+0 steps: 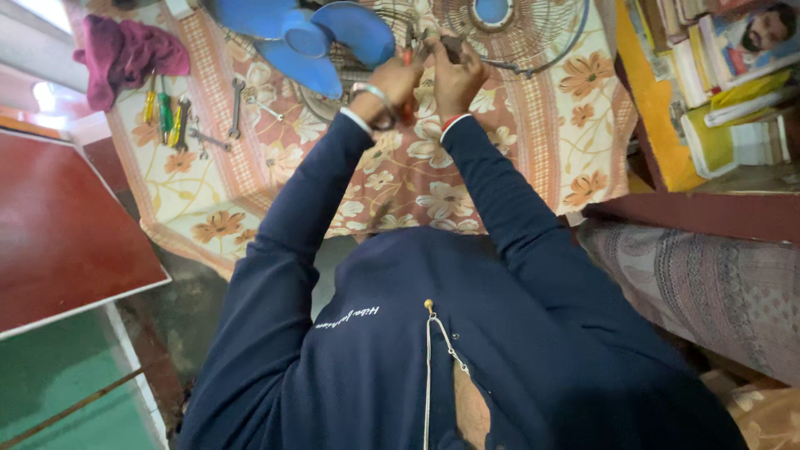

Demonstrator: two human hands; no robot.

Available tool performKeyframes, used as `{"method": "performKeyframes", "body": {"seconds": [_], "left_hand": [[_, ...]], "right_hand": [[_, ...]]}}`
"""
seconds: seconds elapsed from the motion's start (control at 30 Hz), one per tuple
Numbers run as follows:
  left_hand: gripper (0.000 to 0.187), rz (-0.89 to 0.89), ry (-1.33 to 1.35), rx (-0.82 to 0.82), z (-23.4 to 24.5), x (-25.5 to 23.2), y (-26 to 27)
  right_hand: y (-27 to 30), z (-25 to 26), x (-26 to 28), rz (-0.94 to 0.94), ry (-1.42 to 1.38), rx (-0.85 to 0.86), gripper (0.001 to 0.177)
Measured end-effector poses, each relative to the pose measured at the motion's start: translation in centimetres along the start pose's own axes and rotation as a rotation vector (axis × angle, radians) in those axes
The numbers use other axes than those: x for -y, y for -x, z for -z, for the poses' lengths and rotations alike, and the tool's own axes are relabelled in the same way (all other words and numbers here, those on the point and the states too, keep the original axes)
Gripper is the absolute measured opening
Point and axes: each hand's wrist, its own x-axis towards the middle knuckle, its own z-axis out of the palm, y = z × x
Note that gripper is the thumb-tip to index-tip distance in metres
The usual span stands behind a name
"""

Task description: The person disassembles a table fan, removes the front grill and blades, and uses pliers and a wrench to adjust the central hub. They then reassemble the fan by reattaching the blades and front grill.

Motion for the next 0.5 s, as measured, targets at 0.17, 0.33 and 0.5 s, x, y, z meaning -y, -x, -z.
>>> {"method": "performKeyframes", "body": {"seconds": [0.17,0.33,0.5], "left_hand": [[0.039,0.287,0.19,-0.19,-1.7,-2.6,3.7],[0.035,0.185,0.145,-0.315,-0.6,-4.8,5.0],[0.034,0.15,0.126,-0.334,-0.9,-4.7,4.8]], "right_hand": [[-0.6,0.4,1.9,-0.017,0.022,0.078,0.016],[-1.1,0.7,3.3,0.067,0.111,0.1,0.012],[-0.8,0.3,3.6,0.036,0.115,0.078,0.008]]}}
